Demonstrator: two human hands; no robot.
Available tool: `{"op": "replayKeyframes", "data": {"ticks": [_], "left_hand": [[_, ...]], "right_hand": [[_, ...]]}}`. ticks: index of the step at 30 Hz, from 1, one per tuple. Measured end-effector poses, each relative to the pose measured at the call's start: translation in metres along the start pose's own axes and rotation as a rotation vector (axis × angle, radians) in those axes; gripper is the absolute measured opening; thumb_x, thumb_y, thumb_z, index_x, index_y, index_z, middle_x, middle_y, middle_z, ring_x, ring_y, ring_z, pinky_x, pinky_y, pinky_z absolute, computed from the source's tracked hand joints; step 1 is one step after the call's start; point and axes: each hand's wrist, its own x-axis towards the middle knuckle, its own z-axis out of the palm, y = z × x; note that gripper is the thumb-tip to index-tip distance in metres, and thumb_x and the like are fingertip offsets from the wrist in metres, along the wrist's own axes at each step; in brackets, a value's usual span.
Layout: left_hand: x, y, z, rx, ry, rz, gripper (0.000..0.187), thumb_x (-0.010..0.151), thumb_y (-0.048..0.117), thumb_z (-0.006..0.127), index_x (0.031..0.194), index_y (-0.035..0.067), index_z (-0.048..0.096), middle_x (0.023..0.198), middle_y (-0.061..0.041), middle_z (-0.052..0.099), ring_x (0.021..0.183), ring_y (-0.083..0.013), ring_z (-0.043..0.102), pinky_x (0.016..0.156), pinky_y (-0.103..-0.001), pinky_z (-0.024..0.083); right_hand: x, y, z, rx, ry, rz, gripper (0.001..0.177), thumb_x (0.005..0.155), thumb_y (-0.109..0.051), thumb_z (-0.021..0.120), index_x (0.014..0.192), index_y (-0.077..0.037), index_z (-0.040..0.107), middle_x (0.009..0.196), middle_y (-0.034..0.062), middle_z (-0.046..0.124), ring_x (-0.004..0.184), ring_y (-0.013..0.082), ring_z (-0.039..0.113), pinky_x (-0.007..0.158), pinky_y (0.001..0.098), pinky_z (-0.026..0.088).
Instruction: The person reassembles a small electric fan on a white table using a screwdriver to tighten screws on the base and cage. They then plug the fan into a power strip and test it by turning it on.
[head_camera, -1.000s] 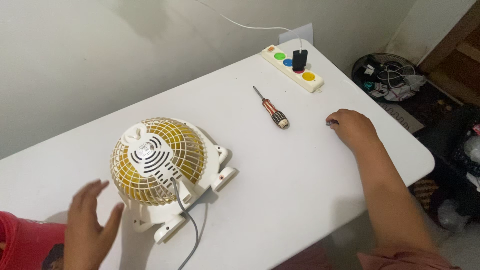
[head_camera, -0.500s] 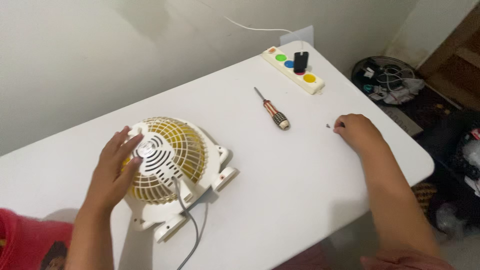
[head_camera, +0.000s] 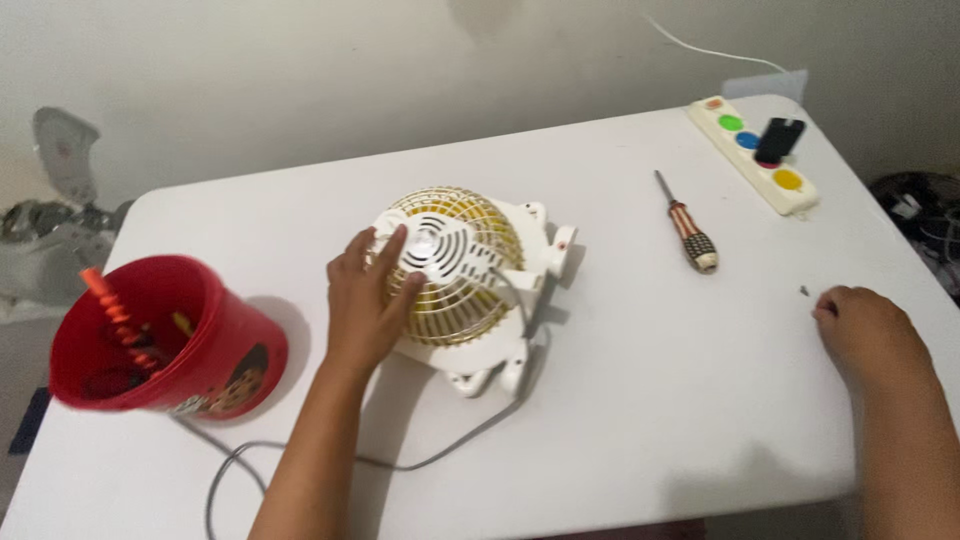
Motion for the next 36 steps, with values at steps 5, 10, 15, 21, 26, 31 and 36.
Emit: {"op": "replayKeyframes", "data": {"ticks": [5,10,15,21,26,31,36], "left_hand": [[-0.015,0.018,-0.028,0.069,-0.020,-0.026,0.063,0.090,0.047,0.071,0.147,0.025,0.057,0.150,-0.022,0.045,0.129,-0.0397,0.043,0.103,-0.054,0.038],[-0.040,0.029,-0.059,0.010,0.012,0.022,0.065,0.088,0.045,0.073,0.147,0.022,0.056,0.152,-0.020,0.046,0.131,-0.0371,0.045,0.105,-0.052,0.034],[-0.055,0.033,-0.067,0.105,0.053,0.056,0.063,0.083,0.037,0.077,0.140,0.015,0.059,0.149,-0.016,0.048,0.133,-0.0394,0.041,0.105,-0.057,0.022],[-0.111,0.065,-0.037,-0.726,-0.117,0.055,0.044,0.087,0.014,0.078,0.128,0.006,0.064,0.138,-0.017,0.057,0.119,-0.0292,0.059,0.102,-0.042,0.050],[-0.151,0.088,0.005,-1.583,-0.582,-0.480,0.020,0.099,0.011,0.068,0.117,0.001,0.063,0.106,-0.011,0.070,0.094,-0.0151,0.068,0.088,-0.030,0.059],[-0.165,0.070,0.015,-1.760,-0.561,-0.745,0.013,0.096,0.011,0.071,0.101,0.000,0.065,0.097,-0.012,0.073,0.084,-0.0177,0.072,0.080,-0.031,0.062],[-0.174,0.051,0.013,-1.778,-0.616,-0.870,0.012,0.093,0.007,0.073,0.102,0.000,0.068,0.097,-0.012,0.073,0.083,-0.0182,0.072,0.079,-0.031,0.061]], "right_hand": [[0.021,0.029,0.045,-0.089,0.105,-0.066,0.021,0.108,-0.022,0.064,0.113,-0.008,0.079,0.110,0.0116,0.076,0.089,0.0261,0.074,0.080,0.0407,0.061],[0.013,0.041,0.081,-0.065,0.304,-0.162,0.023,0.117,-0.017,0.057,0.106,-0.004,0.071,0.097,0.0113,0.074,0.078,0.0175,0.071,0.086,0.0321,0.061],[-0.042,0.000,0.021,0.413,0.245,-0.241,0.014,0.112,-0.014,0.064,0.117,-0.002,0.069,0.105,0.0145,0.074,0.085,0.0209,0.069,0.078,0.0382,0.058],[-0.181,-0.104,-0.066,0.915,-0.373,-0.177,0.009,0.095,-0.010,0.067,0.102,-0.008,0.073,0.087,0.0099,0.069,0.071,0.0174,0.062,0.063,0.0323,0.053],[-0.254,-0.173,-0.098,0.979,-0.287,-0.809,0.011,0.084,-0.009,0.073,0.094,-0.006,0.069,0.090,0.0054,0.073,0.075,0.0180,0.072,0.068,0.0311,0.058],[-0.268,-0.192,-0.104,0.958,-0.364,-0.904,0.011,0.084,-0.009,0.073,0.095,-0.007,0.069,0.088,0.0054,0.074,0.078,0.0201,0.075,0.070,0.0319,0.059],[-0.274,-0.200,-0.094,1.003,-0.395,-0.933,0.011,0.082,-0.009,0.076,0.092,-0.007,0.071,0.088,0.0047,0.076,0.081,0.0184,0.073,0.069,0.0305,0.061]]}}
